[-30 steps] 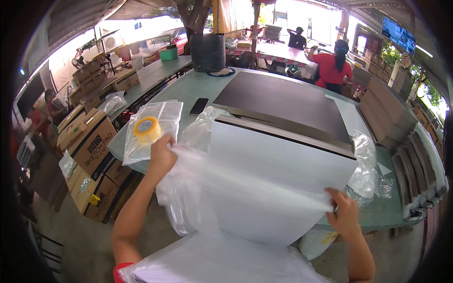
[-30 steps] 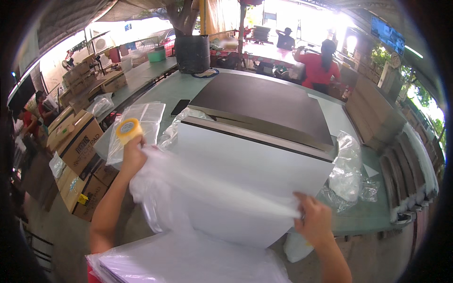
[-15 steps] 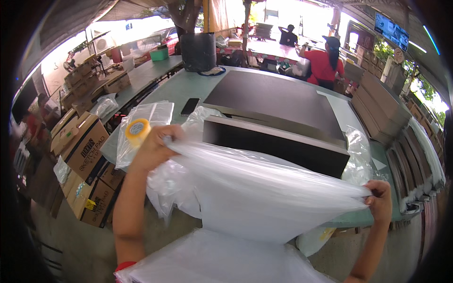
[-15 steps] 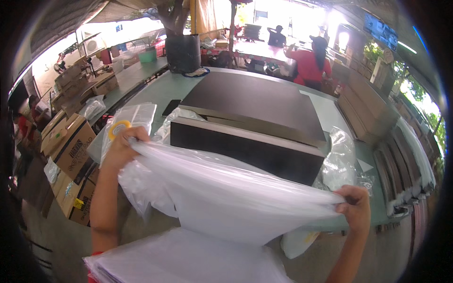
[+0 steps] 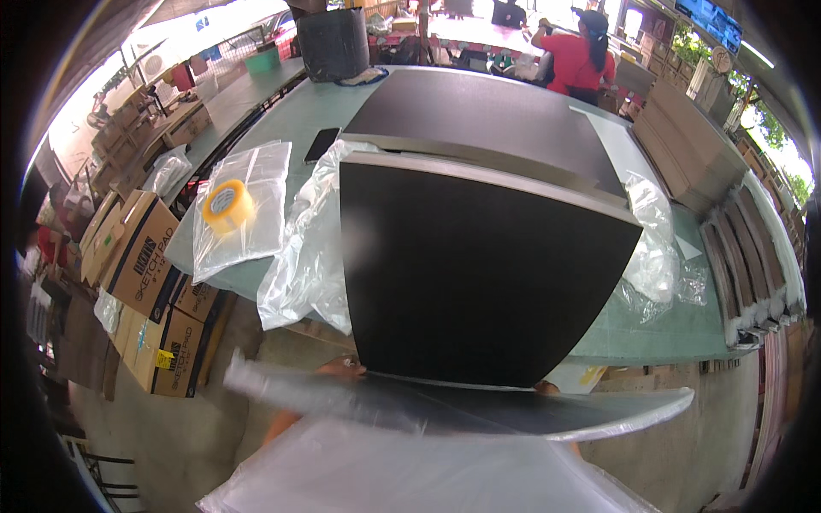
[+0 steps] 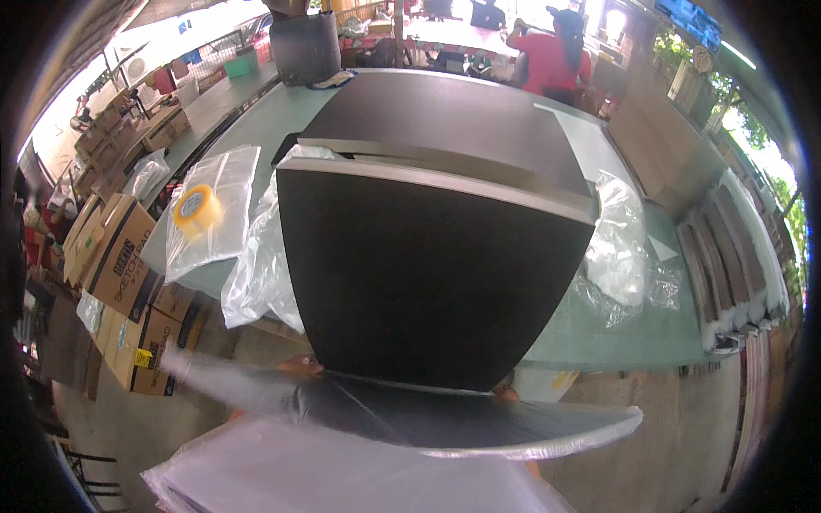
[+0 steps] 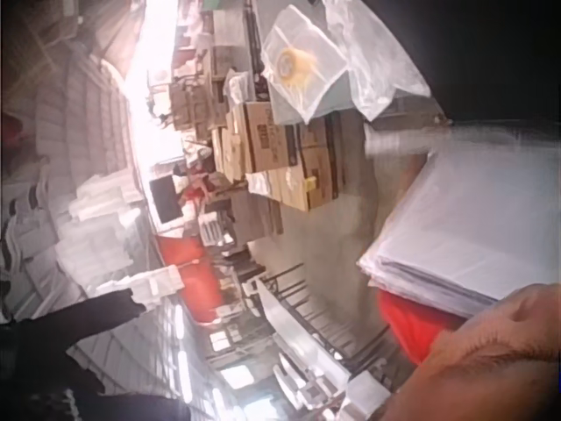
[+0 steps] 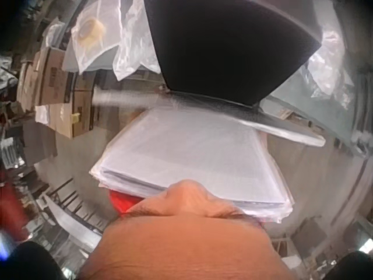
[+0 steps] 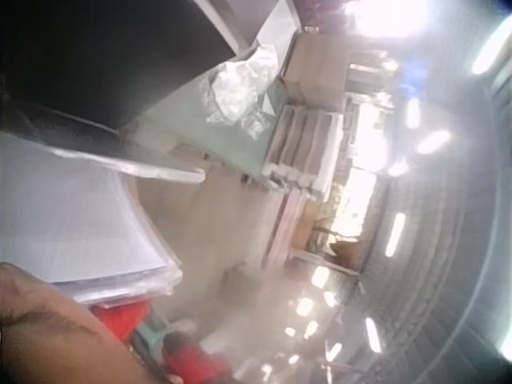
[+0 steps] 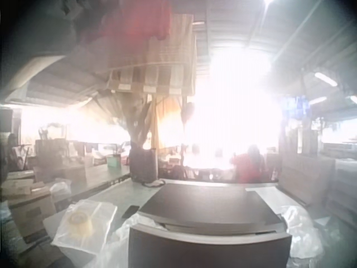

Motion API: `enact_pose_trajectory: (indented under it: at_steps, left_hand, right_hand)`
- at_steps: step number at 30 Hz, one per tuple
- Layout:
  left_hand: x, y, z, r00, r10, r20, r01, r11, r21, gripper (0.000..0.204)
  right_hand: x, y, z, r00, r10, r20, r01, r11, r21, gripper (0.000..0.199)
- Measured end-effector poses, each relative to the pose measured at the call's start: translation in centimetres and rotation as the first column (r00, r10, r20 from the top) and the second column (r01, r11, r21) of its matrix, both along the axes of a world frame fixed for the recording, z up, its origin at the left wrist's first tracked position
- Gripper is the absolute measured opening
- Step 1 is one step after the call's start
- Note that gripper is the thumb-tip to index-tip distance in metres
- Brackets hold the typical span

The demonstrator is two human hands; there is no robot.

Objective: The person wraps rectangular panels with plastic film. They pull a sheet of film from a roll, place it over a panel, and smooth it down. The person repeats this process for multiple panels, handling them one at a time.

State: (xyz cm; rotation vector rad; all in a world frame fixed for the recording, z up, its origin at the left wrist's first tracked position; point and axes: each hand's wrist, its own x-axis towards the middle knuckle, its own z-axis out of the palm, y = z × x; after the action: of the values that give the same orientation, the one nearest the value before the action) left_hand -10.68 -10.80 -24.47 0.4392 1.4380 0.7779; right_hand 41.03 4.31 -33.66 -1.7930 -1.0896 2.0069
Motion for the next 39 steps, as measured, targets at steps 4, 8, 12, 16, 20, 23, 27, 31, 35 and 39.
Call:
enact_pose_trajectory:
  at_steps: [4, 8, 12, 16, 20, 23, 27, 31, 35, 39]
  left_hand:
    - [0.8, 1.0, -1.2, 0.916, -0.066, -0.396, 0.140, 0.977, 0.160, 0.024]
    - [-1.4, 2.0, 15.6, 0.832, -0.172, -0.527, 0.363, 0.888, 0.283, 0.018]
    - [5.4, 1.9, 29.4, 0.126, -0.961, -0.244, 0.752, -0.068, 0.656, 0.032]
    - [11.3, 1.2, 17.6, 0.375, -0.872, -0.315, 0.899, 0.260, 0.352, 0.044]
    - [5.8, 2.2, -0.3, 0.179, -0.608, -0.773, 0.797, 0.551, -0.249, 0.028]
    - [6.0, 4.5, 0.0, 0.314, -0.481, -0.819, 0.791, 0.610, -0.055, 0.024]
    - [13.4, 9.5, 13.3, 0.765, -0.155, -0.626, 0.546, 0.671, 0.502, 0.020]
    - [17.9, 10.1, 20.7, 0.901, -0.242, -0.360, 0.418, 0.703, 0.575, 0.021]
    - [13.3, 10.7, 19.3, 0.876, -0.132, -0.464, 0.460, 0.519, 0.721, 0.027]
    - [13.1, 10.1, 18.4, 0.900, -0.224, -0.374, 0.395, 0.781, 0.484, 0.027]
  right_hand:
    - [-0.6, 0.9, 0.5, 0.939, 0.202, 0.279, -0.230, 0.971, 0.070, 0.018]
    - [-1.8, 2.2, 18.9, 0.923, 0.369, 0.104, -0.380, 0.842, 0.383, 0.023]
    - [-7.5, -1.8, 31.2, -0.212, 0.838, -0.502, -0.577, 0.307, 0.757, 0.043]
    - [-12.6, -4.5, 28.3, -0.024, 0.994, -0.103, -0.875, 0.029, 0.482, 0.066]
    - [-9.1, -2.4, 11.5, 0.376, 0.899, 0.222, -0.927, 0.364, 0.096, 0.073]
    - [-9.7, 0.3, 12.8, 0.296, 0.937, 0.188, -0.954, 0.301, 0.004, 0.077]
    - [-18.0, 0.9, 21.1, 0.100, 0.994, -0.054, -0.975, 0.109, 0.192, 0.081]
    - [-22.2, -2.9, 24.3, 0.525, 0.810, -0.261, -0.749, 0.586, 0.309, 0.068]
    - [-21.2, -2.3, 22.6, 0.724, 0.452, -0.521, -0.329, 0.890, 0.316, 0.053]
    - [-20.3, -1.1, 24.9, 0.717, 0.543, -0.436, -0.268, 0.793, 0.547, 0.049]
